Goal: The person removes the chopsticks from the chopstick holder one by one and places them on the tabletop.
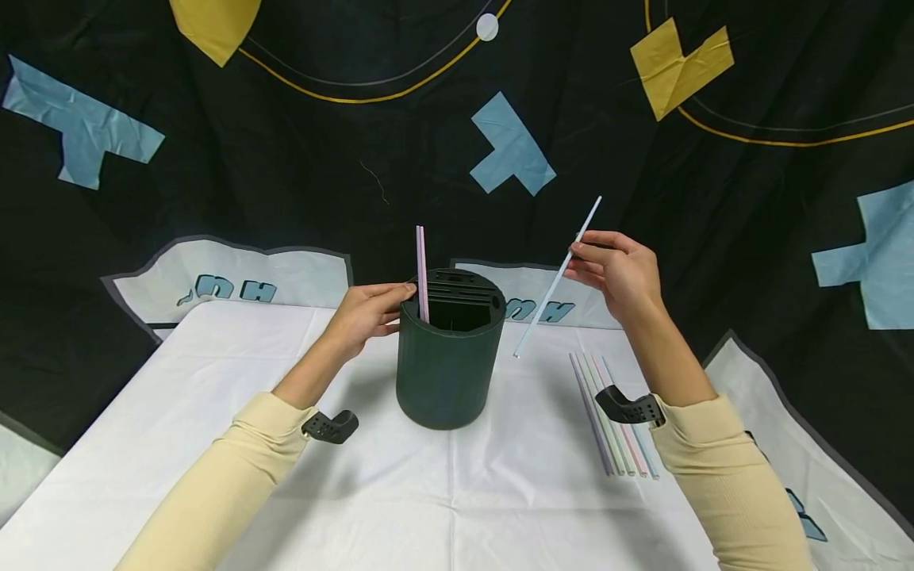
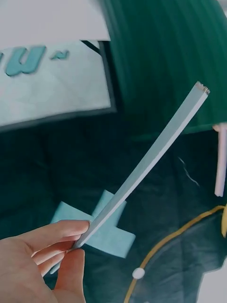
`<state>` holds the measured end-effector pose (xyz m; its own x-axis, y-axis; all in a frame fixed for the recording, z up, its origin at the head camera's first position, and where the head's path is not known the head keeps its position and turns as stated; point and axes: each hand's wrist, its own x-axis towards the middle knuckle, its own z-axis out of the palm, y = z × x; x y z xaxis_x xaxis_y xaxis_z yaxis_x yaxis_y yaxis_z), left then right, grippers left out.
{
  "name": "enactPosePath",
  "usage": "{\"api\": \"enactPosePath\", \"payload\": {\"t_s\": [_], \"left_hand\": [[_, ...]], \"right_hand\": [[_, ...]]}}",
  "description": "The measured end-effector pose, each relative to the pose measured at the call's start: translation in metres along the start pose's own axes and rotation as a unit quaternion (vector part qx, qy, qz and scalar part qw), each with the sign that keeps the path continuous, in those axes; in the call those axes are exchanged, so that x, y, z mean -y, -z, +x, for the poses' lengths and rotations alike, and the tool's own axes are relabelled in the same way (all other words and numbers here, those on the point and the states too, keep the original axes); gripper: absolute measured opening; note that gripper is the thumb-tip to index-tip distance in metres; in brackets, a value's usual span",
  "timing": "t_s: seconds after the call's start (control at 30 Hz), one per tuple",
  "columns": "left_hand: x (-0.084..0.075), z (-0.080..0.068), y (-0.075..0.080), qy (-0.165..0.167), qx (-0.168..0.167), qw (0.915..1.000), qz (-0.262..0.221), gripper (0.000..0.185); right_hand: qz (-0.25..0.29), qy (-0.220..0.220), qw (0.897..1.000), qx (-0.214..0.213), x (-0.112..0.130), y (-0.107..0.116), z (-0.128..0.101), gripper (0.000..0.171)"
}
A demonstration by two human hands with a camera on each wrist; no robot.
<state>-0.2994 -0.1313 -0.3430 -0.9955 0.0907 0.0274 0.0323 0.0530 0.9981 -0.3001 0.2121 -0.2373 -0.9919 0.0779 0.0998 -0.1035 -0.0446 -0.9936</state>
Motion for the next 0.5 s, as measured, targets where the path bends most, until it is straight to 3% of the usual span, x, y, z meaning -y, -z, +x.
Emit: {"api": "enactPosePath", "payload": {"t_s": [0.5], "left_hand": [[0.000,0.000,-0.001,0.000,0.001,1.0000,0.006,0.046]], "right_hand": [[-0.068,-0.096,0.993,0.032,-0.068,0.052,0.011,0.043]]}}
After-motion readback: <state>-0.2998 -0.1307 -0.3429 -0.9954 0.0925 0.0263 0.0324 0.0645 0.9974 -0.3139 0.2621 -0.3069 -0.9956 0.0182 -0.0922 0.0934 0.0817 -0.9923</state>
